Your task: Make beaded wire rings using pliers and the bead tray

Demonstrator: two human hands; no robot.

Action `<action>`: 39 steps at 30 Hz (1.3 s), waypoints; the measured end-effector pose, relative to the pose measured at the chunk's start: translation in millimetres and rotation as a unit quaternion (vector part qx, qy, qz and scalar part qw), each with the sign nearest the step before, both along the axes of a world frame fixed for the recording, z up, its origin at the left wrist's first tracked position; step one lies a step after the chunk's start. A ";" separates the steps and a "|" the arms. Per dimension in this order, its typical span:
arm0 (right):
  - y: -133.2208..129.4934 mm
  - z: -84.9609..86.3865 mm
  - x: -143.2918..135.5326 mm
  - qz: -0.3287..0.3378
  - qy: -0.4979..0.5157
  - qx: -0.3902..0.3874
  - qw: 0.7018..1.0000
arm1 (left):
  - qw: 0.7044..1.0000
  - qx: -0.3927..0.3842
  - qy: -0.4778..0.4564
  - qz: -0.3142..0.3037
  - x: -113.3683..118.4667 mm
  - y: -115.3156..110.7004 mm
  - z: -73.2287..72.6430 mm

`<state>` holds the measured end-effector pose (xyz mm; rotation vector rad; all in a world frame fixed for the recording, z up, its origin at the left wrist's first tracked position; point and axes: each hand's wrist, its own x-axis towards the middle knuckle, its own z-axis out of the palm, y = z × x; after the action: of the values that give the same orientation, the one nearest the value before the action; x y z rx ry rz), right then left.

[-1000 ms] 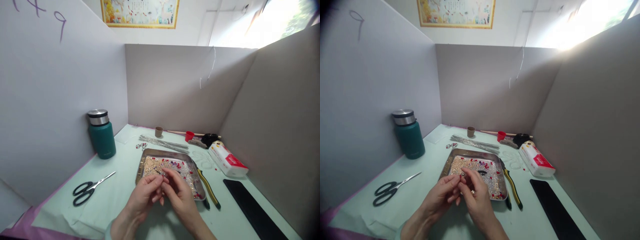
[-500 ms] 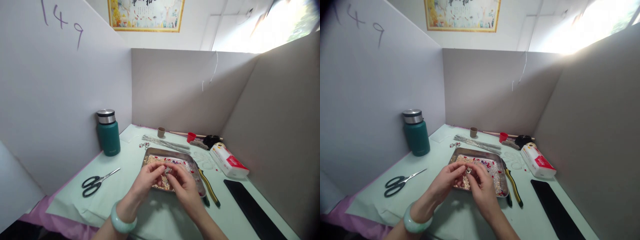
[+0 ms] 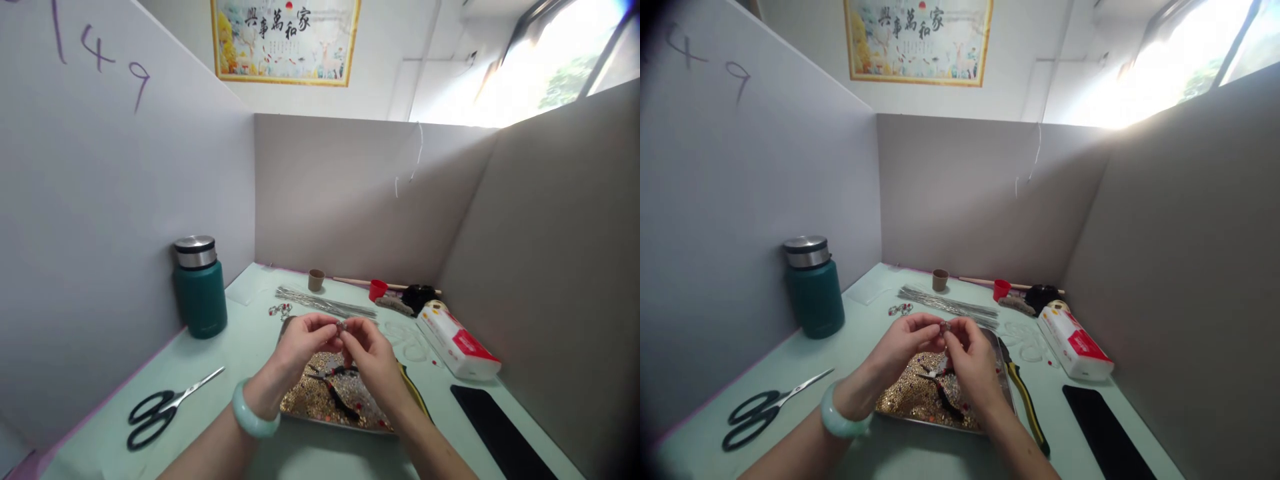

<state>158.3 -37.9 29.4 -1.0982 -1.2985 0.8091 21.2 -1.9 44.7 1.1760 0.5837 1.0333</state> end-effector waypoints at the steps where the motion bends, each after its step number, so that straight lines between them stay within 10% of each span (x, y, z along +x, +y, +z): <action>1: 3.2 -1.1 0.6 0.004 -0.005 0.001 1.000 | 1.000 -0.005 0.001 0.005 0.7 3.9 -1.3; 15: 7.9 -28.8 -2.5 -0.010 -0.063 0.002 0.998 | 0.998 -0.051 0.024 0.032 2.8 13.6 -22.9; 23: 7.5 -27.1 -2.4 0.026 0.090 -0.061 0.994 | 0.998 -0.052 0.022 -0.009 2.5 9.1 -25.3; 28: 5.5 -30.4 -0.2 -0.013 -0.077 -0.030 0.997 | 0.998 -0.010 0.049 0.031 -4.0 13.7 -26.8; 34: 5.5 -33.7 9.2 -0.045 -0.489 -0.031 0.871 | 0.992 0.009 0.091 0.093 -6.4 15.9 -22.6; 39: 3.5 -44.4 7.1 -0.001 -0.602 -0.070 0.796 | 0.987 0.036 0.122 0.102 -5.4 18.1 -25.0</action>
<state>165.4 -34.4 -14.9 -1.8492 -2.2850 0.0917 15.9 16.2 19.6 1.3374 0.8811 1.0964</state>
